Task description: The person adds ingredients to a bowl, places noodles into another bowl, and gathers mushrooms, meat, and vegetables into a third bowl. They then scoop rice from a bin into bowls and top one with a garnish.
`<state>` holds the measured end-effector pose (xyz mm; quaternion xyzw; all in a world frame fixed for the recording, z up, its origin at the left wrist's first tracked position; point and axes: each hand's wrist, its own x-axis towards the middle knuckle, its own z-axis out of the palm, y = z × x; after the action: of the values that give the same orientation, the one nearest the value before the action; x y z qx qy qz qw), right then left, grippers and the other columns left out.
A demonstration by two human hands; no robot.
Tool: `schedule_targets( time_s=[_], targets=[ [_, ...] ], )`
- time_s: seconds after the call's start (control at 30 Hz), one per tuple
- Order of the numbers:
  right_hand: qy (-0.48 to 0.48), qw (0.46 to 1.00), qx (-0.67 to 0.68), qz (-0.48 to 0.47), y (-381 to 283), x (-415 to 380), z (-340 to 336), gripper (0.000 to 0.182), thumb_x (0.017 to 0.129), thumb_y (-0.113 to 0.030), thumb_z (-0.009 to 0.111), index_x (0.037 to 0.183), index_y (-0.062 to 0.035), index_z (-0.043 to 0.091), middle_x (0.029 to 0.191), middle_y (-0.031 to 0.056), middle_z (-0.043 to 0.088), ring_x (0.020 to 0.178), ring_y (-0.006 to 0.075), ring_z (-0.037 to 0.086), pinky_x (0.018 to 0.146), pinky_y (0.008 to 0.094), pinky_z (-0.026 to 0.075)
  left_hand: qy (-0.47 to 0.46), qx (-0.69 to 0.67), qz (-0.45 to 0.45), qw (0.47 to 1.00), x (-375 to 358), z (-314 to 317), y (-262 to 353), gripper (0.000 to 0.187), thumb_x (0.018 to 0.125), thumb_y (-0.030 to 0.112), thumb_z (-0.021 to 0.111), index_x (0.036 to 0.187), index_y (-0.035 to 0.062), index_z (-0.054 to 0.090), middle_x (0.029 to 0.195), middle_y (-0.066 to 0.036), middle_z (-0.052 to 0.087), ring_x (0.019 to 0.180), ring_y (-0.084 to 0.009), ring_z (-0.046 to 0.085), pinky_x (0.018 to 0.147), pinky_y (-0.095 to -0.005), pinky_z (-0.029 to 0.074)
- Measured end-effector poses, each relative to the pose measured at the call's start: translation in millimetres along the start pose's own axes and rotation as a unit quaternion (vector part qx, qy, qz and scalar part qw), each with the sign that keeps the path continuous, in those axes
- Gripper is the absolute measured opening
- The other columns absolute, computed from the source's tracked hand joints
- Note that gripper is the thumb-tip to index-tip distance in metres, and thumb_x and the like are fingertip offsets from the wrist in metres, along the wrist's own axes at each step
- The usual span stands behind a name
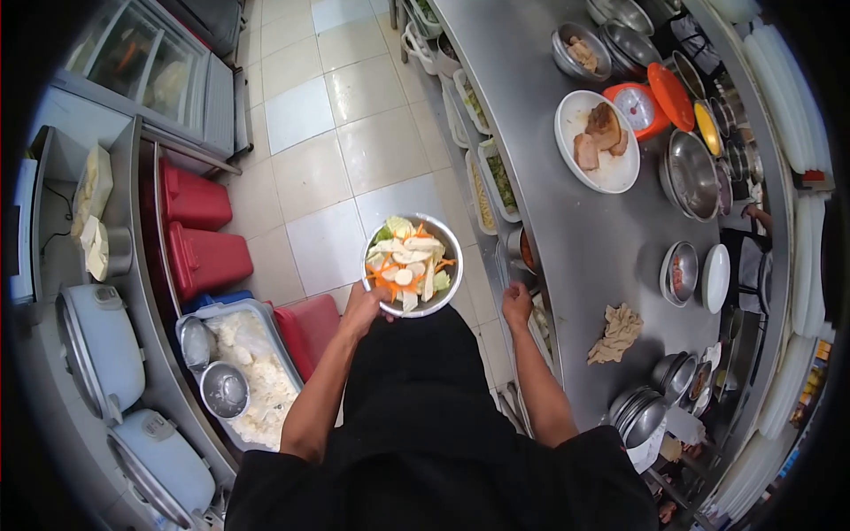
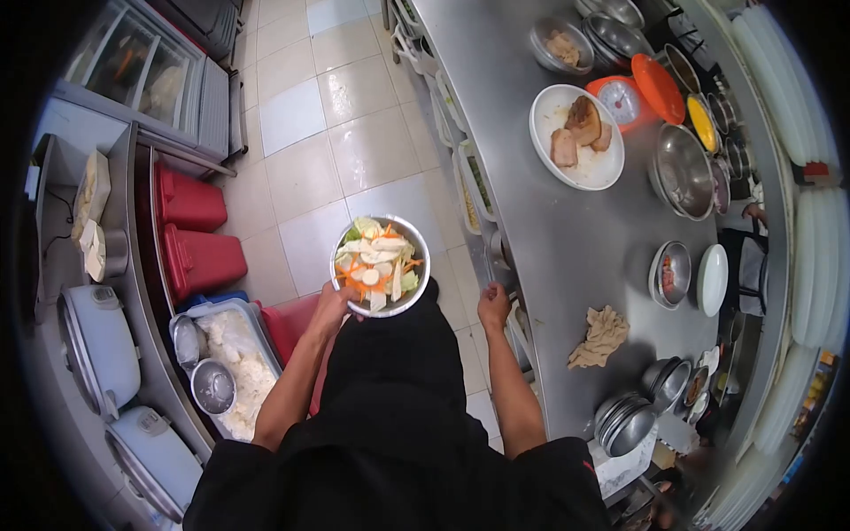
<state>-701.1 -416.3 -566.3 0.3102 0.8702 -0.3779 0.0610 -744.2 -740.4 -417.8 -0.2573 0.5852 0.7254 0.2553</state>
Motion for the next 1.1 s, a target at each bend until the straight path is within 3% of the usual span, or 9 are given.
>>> schedule_targets(
  time_s=[0.4,0.47,0.6,0.93,1.0,1.1],
  targets=[
    [-0.047,0.998,0.028,0.042,-1,-33,17,0.023,0.071,-0.013,0.066,0.093,-0.0047,0.062,0.081,0.0104,0.064,0.076,0.0237,0.063,0.074,0.0345,0.049,-0.028,0.057,-0.038,0.997,27,6,24,0.033,0.07,0.007,0.05,0.095,-0.0146,0.051,0.072,-0.019,0.062,0.053,-0.0218,0.06,0.043,-0.028,0.049],
    [-0.046,0.998,0.0,0.044,-5,-36,19,0.021,0.073,-0.008,0.067,0.093,-0.0035,0.062,0.079,0.0069,0.064,0.071,0.0162,0.062,0.069,0.0285,0.049,-0.034,0.062,-0.036,0.997,29,8,30,0.033,0.07,0.008,0.05,0.095,-0.0144,0.051,0.073,-0.019,0.062,0.054,-0.0219,0.061,0.044,-0.0284,0.049],
    [-0.041,0.997,0.024,0.061,-2,-40,28,0.022,0.072,-0.008,0.067,0.093,-0.0035,0.062,0.079,0.0069,0.064,0.071,0.016,0.062,0.068,0.0286,0.049,-0.047,0.062,-0.033,0.996,34,9,37,0.033,0.071,0.008,0.05,0.095,-0.0145,0.052,0.073,-0.019,0.062,0.054,-0.0212,0.06,0.044,-0.0279,0.049],
    [-0.018,1.0,0.006,0.001,-42,-36,30,0.02,0.073,-0.007,0.065,0.092,-0.0029,0.063,0.078,0.0085,0.064,0.072,0.0185,0.062,0.071,0.0297,0.049,-0.051,0.044,-0.021,0.998,37,-11,48,0.033,0.071,0.008,0.051,0.096,-0.0136,0.053,0.073,-0.019,0.062,0.053,-0.0223,0.061,0.042,-0.0284,0.05],
    [-0.016,0.999,0.034,-0.025,-59,-34,29,0.019,0.074,-0.009,0.063,0.091,-0.0028,0.062,0.081,0.0126,0.064,0.078,0.0267,0.063,0.074,0.0353,0.049,-0.051,0.031,-0.015,0.998,32,-15,61,0.034,0.07,0.009,0.052,0.096,-0.0132,0.053,0.072,-0.019,0.062,0.052,-0.0222,0.061,0.042,-0.0286,0.05],
    [0.015,0.995,0.07,-0.062,-82,-25,30,0.016,0.075,-0.008,0.063,0.089,-0.0013,0.063,0.08,0.0127,0.064,0.075,0.0248,0.063,0.071,0.0336,0.05,-0.077,0.035,-0.001,0.996,44,-25,82,0.034,0.07,0.007,0.052,0.096,-0.0143,0.051,0.074,-0.02,0.061,0.05,-0.0227,0.06,0.039,-0.0293,0.05]
  ],
)
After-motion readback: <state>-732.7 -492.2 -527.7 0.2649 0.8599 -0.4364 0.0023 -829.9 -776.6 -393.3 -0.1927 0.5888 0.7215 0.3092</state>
